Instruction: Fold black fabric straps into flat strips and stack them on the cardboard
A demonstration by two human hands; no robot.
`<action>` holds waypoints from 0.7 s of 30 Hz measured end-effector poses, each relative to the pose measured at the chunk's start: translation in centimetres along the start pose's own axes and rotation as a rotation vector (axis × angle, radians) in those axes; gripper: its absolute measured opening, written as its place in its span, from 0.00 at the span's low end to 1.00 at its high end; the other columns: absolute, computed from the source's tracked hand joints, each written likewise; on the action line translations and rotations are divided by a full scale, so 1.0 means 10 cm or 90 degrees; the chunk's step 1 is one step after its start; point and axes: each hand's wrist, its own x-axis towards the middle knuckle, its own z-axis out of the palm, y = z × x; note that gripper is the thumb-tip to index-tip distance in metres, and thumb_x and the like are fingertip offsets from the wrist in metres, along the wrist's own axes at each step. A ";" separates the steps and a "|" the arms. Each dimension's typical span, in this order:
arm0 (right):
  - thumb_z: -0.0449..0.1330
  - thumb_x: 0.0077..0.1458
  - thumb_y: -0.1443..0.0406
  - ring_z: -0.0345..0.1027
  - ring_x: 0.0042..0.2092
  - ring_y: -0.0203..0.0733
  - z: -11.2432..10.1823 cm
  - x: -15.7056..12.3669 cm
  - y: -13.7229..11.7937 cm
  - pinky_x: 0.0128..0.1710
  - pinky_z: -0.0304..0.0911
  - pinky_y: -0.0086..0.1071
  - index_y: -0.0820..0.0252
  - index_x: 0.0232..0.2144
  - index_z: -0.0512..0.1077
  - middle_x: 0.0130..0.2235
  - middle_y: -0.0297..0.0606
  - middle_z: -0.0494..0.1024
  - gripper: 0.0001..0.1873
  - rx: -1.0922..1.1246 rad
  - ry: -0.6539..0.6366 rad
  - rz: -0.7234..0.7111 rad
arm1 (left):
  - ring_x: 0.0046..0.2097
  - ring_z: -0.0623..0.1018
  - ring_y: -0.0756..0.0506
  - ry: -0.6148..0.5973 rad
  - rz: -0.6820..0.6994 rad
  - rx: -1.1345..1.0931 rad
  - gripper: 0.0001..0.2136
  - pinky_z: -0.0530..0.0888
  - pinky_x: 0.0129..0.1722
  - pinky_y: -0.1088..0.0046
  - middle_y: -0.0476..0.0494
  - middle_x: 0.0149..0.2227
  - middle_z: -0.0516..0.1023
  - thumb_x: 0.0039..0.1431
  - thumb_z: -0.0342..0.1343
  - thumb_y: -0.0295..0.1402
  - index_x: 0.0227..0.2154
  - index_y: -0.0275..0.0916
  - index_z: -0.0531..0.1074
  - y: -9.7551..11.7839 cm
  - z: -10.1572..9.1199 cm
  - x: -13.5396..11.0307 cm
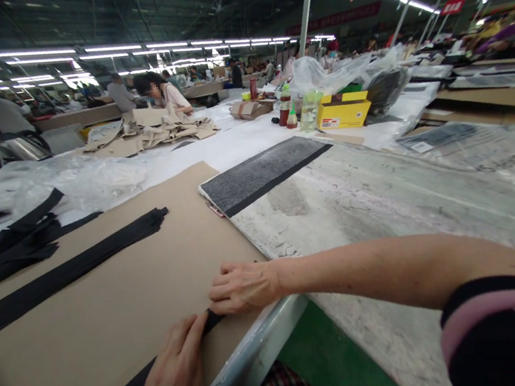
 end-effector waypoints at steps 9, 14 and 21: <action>0.45 0.65 0.68 0.59 0.37 0.38 0.12 0.15 -0.06 0.38 0.51 0.35 0.63 0.38 0.68 0.35 0.36 0.68 0.12 0.003 0.037 0.005 | 0.44 0.73 0.48 -0.021 0.051 0.039 0.28 0.70 0.48 0.76 0.46 0.43 0.74 0.52 0.44 0.15 0.57 0.36 0.58 -0.28 0.02 -0.19; 0.46 0.64 0.68 0.58 0.37 0.38 0.17 0.25 -0.07 0.38 0.51 0.35 0.62 0.38 0.69 0.35 0.37 0.68 0.11 0.012 0.044 -0.008 | 0.44 0.73 0.50 -0.027 0.089 0.041 0.35 0.69 0.47 0.81 0.47 0.44 0.75 0.52 0.44 0.16 0.63 0.38 0.45 -0.50 -0.05 -0.38; 0.47 0.64 0.68 0.58 0.37 0.38 0.13 0.20 -0.02 0.36 0.50 0.34 0.62 0.38 0.69 0.35 0.37 0.67 0.10 0.014 0.017 -0.021 | 0.41 0.72 0.48 -0.051 0.050 0.081 0.38 0.69 0.46 0.75 0.49 0.40 0.74 0.52 0.45 0.15 0.64 0.41 0.39 -0.38 -0.06 -0.35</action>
